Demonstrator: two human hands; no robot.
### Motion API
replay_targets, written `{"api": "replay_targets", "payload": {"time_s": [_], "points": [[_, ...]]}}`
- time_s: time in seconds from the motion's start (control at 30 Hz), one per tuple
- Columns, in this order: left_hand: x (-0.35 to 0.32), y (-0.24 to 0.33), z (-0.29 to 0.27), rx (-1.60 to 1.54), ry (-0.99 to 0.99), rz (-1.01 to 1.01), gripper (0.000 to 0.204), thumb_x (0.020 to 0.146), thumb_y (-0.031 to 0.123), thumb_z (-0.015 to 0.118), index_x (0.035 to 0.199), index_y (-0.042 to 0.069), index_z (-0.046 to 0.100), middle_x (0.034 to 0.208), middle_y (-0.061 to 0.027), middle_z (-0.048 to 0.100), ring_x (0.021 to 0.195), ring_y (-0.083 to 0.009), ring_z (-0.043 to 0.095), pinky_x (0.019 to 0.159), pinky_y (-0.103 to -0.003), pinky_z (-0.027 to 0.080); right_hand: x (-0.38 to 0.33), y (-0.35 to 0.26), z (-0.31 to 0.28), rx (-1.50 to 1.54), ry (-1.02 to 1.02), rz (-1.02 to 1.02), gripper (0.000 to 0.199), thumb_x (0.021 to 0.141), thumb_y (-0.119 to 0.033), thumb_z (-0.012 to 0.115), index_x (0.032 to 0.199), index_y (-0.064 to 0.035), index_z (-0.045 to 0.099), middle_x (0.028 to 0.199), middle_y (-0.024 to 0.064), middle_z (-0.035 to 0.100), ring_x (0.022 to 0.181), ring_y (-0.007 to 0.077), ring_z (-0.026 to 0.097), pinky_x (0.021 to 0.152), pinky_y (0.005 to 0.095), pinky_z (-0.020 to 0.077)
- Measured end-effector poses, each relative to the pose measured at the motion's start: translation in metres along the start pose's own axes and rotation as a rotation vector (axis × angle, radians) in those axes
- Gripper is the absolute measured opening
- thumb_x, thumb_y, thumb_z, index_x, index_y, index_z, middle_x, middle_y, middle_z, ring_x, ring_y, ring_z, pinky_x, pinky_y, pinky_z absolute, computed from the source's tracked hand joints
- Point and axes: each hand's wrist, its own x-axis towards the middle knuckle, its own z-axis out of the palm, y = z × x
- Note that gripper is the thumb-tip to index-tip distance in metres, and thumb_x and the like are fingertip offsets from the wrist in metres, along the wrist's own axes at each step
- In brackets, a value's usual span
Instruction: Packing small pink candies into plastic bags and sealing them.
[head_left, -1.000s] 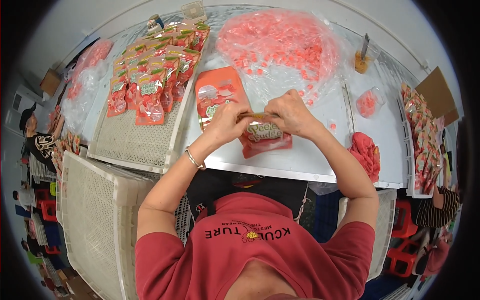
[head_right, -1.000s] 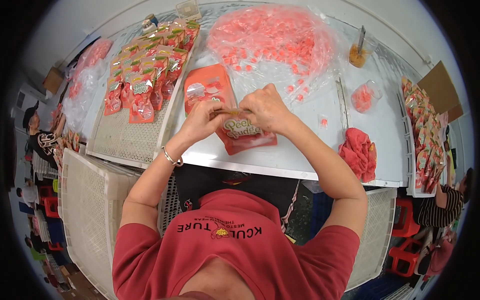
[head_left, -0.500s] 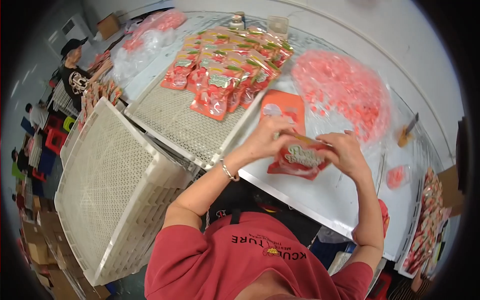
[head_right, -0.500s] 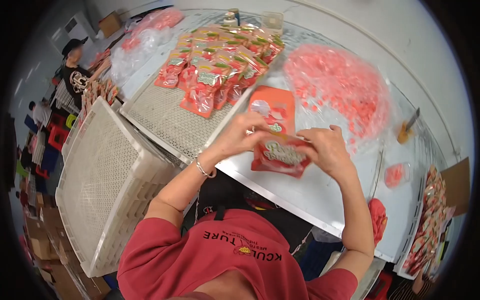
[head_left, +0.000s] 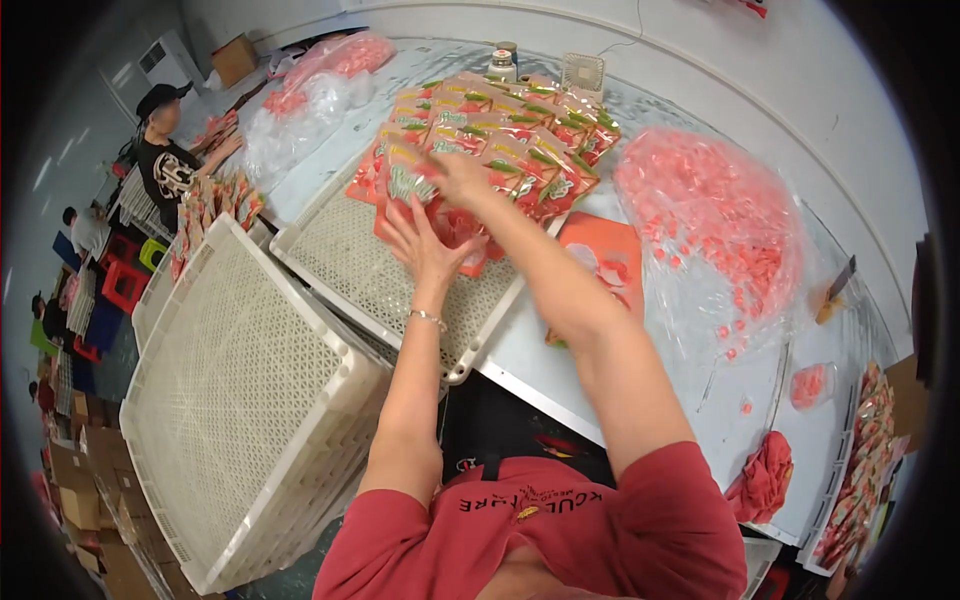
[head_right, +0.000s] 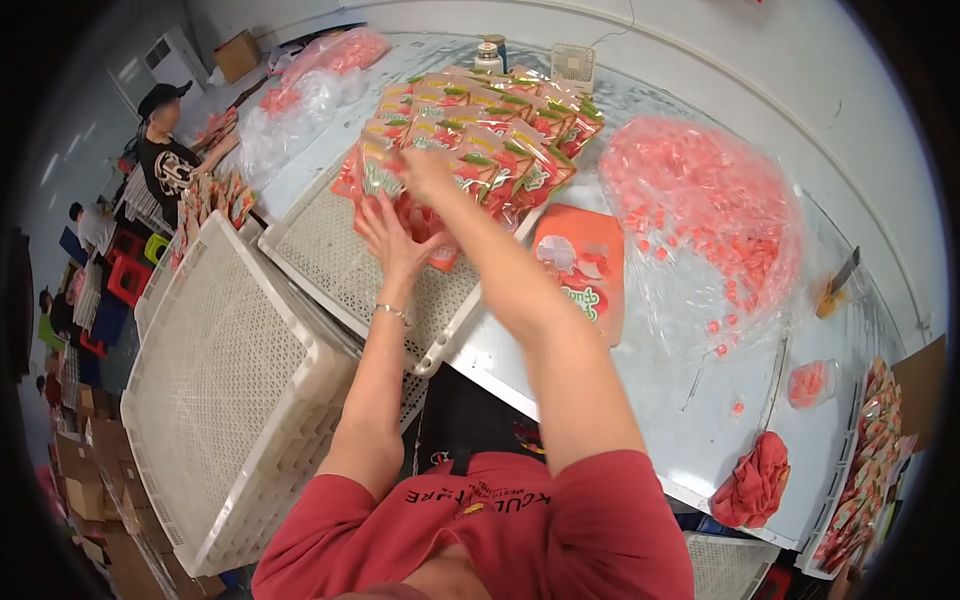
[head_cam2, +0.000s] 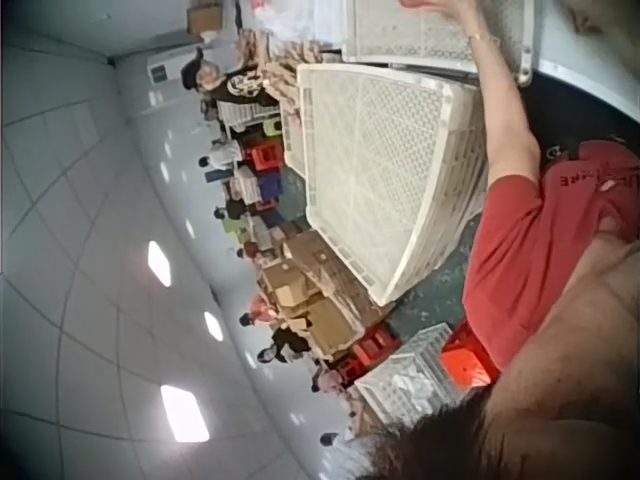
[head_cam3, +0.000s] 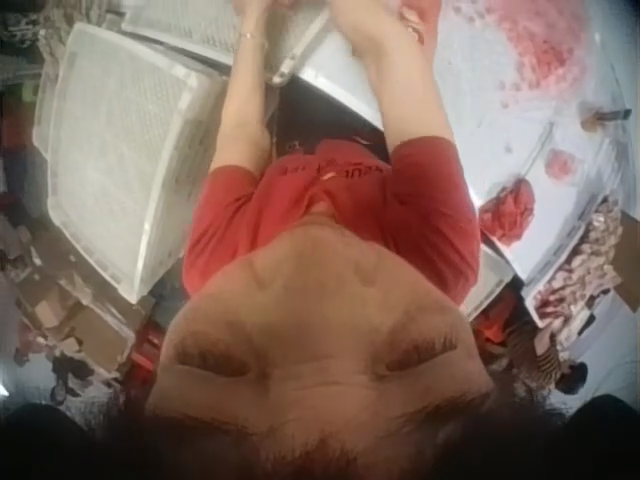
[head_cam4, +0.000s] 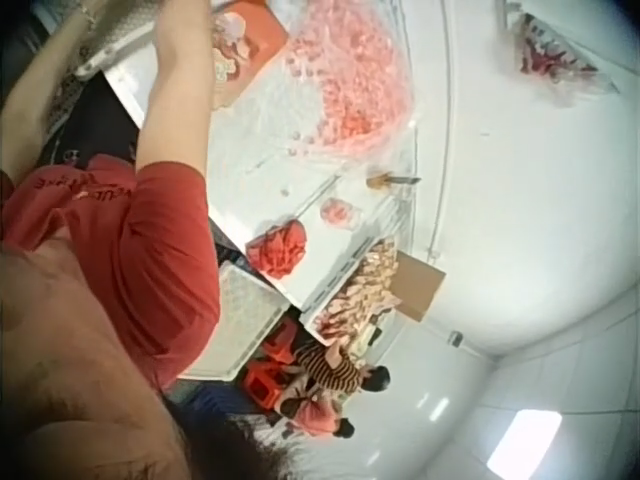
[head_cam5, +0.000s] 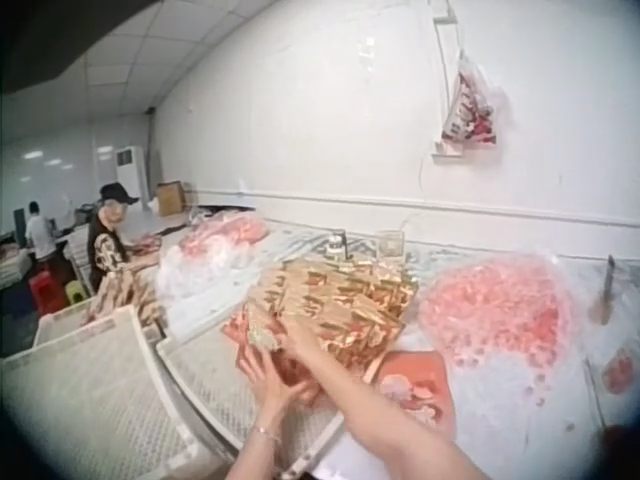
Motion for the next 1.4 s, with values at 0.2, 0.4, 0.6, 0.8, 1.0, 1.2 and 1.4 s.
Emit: {"api": "replay_targets", "payload": {"time_s": [0.2,0.4,0.6,0.8,1.0,1.2,1.4], "points": [[0.015,-0.025,0.073,0.165,-0.155,-0.088,0.123,0.053,0.06,0.075,0.145,0.014,0.007,0.148,-0.0206,0.003,0.137,-0.0413,0.0,0.109,-0.053,0.005,-0.09,0.027,0.035,0.276,0.334,-0.045,0.059,0.081,-0.02,0.062,0.13,-0.0002,0.038,0.112,0.0225,0.055,0.1,0.0341,0.057,0.086,0.0402,0.0445],[0.062,-0.03,0.103,0.288,-0.002,0.058,0.123,0.053,0.075,0.065,0.141,0.003,0.018,0.145,-0.027,0.011,0.135,-0.0445,-0.002,0.108,-0.056,0.006,-0.27,0.072,-0.061,0.274,0.177,0.307,0.04,0.082,-0.018,0.06,0.118,-0.0027,0.053,0.104,0.0146,0.062,0.093,0.0234,0.061,0.078,0.0338,0.0478],[0.077,-0.063,0.116,0.136,-0.007,0.154,0.119,0.056,0.071,0.067,0.144,0.009,0.015,0.143,-0.0325,0.009,0.134,-0.047,0.003,0.107,-0.056,0.009,-0.33,0.259,-0.178,-0.387,0.622,0.56,0.044,0.081,-0.03,0.062,0.115,-0.0033,0.054,0.115,0.017,0.057,0.108,0.0334,0.052,0.094,0.0394,0.0395],[0.061,-0.053,0.099,0.209,-0.143,0.144,0.113,0.063,0.068,0.065,0.144,0.01,0.013,0.143,-0.0322,0.009,0.134,-0.0458,0.007,0.107,-0.054,0.012,-0.292,0.306,-0.189,-0.592,0.319,1.043,0.072,0.073,-0.059,0.057,0.13,-0.0165,0.043,0.138,0.0134,0.035,0.13,0.0351,0.029,0.099,0.06,0.0248],[0.05,-0.035,0.071,0.227,0.063,0.318,0.094,0.069,0.054,0.071,0.139,0.006,0.03,0.136,-0.0286,0.03,0.127,-0.0425,0.027,0.104,-0.051,0.023,-0.324,0.291,-0.158,-0.52,0.109,0.937,0.065,0.076,-0.058,0.054,0.132,-0.0282,0.04,0.141,0.0082,0.03,0.131,0.0377,0.025,0.096,0.0657,0.0206],[-0.074,0.1,0.038,-0.244,-0.363,0.828,0.035,0.061,0.018,0.078,0.089,0.006,0.06,0.098,-0.0111,0.056,0.097,-0.0275,0.052,0.084,-0.037,0.041,-0.399,0.22,-0.123,-0.795,0.2,0.694,0.048,0.085,-0.05,0.048,0.128,-0.0278,0.046,0.136,0.0095,0.038,0.125,0.0373,0.032,0.095,0.064,0.0225],[-0.147,0.089,0.051,-0.335,-0.594,0.92,0.023,0.068,0.005,0.066,0.09,0.005,0.06,0.098,-0.0125,0.056,0.094,-0.0308,0.053,0.08,-0.04,0.042,-0.435,0.173,-0.121,-0.795,0.273,0.6,0.047,0.085,-0.046,0.05,0.126,-0.0226,0.049,0.135,0.0125,0.041,0.125,0.0371,0.034,0.097,0.0627,0.0209]]}}
